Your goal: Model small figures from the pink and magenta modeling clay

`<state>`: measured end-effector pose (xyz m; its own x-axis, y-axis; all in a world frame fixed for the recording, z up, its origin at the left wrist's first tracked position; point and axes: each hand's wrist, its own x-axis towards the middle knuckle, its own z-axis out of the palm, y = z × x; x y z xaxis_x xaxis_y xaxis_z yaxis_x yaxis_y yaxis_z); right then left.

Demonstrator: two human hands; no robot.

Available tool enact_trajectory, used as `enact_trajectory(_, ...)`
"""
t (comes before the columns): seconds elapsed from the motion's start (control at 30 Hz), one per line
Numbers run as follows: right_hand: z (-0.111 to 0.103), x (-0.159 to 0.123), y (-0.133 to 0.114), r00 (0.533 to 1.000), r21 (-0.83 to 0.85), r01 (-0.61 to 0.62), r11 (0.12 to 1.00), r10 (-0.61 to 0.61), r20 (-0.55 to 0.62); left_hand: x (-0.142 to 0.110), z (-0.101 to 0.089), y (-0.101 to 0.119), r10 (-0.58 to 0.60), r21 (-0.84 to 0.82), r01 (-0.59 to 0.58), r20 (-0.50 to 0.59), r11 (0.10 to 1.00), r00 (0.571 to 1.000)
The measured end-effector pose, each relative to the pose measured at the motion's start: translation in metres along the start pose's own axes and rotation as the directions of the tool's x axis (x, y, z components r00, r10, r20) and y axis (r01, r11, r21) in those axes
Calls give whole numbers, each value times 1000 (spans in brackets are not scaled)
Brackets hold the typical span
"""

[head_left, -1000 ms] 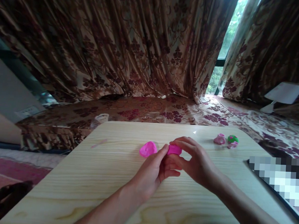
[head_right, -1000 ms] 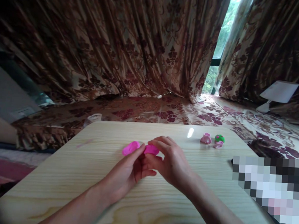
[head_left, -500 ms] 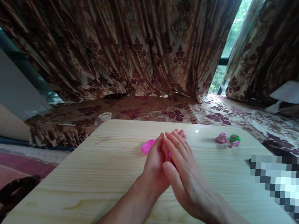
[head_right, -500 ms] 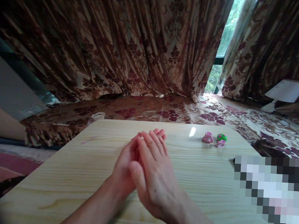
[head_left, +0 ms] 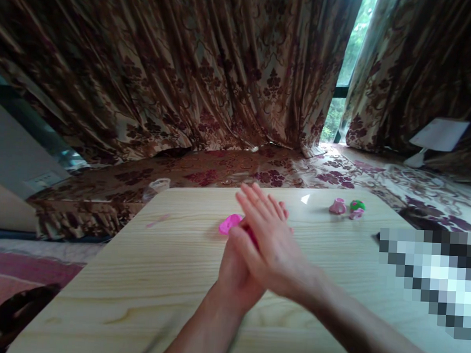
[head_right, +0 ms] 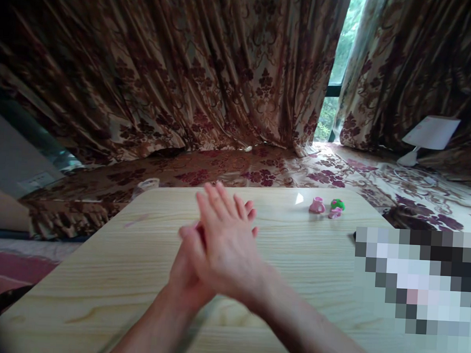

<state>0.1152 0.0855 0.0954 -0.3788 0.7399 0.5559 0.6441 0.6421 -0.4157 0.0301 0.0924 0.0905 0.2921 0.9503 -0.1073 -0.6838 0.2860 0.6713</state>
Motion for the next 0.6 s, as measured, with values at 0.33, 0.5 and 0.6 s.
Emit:
enact_trajectory(0.33,-5,-12,-7,998,37,49,998,-50,40,-10,2,-13,83,-69,-81,30,994,996)
enact_trajectory(0.5,-8,-25,0,991,10,47,999,-48,123,-19,-5,-5,1,-144,-4,-26,990,1000)
enact_trajectory(0.6,-8,-33,-14,952,54,223,973,-229,203,-18,-7,-11,41,-207,-37,17,978,999)
